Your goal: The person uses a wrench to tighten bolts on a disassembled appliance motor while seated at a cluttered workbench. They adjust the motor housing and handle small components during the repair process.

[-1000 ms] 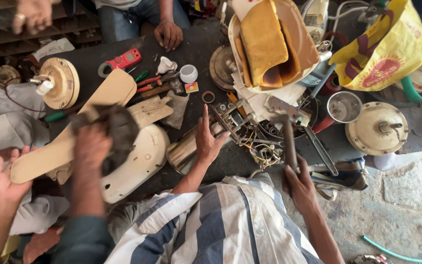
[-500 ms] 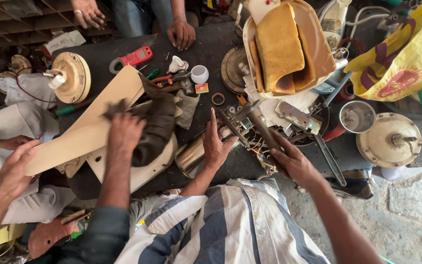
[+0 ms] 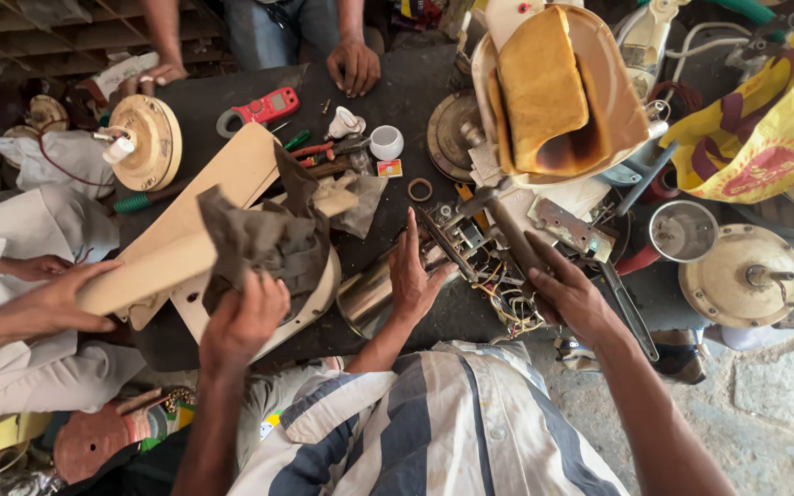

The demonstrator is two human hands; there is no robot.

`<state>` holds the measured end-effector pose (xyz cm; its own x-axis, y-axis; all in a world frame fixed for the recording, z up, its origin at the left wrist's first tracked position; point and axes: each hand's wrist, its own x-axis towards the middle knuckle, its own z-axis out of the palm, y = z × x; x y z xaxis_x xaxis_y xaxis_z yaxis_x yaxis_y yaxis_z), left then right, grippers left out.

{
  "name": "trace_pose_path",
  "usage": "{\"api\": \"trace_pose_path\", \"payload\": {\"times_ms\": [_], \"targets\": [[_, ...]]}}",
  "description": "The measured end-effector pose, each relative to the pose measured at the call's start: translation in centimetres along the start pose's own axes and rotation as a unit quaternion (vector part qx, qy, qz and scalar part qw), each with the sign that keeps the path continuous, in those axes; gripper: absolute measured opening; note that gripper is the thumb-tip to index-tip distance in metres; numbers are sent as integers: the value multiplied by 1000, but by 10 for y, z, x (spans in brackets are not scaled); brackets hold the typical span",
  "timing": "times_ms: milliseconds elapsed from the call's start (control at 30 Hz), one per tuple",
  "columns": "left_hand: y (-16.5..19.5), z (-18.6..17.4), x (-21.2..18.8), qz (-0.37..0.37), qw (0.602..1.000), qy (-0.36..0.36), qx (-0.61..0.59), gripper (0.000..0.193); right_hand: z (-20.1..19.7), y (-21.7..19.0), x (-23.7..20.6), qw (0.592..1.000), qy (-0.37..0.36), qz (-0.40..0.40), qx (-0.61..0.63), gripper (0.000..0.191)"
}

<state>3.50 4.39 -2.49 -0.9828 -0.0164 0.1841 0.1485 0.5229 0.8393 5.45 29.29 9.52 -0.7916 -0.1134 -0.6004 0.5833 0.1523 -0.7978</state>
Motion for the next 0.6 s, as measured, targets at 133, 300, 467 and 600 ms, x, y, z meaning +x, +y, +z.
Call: {"api": "trace_pose_path", "payload": {"times_ms": [133,300,467,600], "targets": [[-2,3,0,9,999,13,-51,112,9,2,-7,998,-8,39,-45,64],[-6,9,-1,-33,985,37,-165,94,14,3,-16,1000,8,11,-10,68],[-16,11,-4,-64,984,109,-123,87,7,9,-26,998,45,-5,-48,73],[-30,6,-4,-20,989,129,-76,85,2,17,-36,998,53,5,-45,76]]}}
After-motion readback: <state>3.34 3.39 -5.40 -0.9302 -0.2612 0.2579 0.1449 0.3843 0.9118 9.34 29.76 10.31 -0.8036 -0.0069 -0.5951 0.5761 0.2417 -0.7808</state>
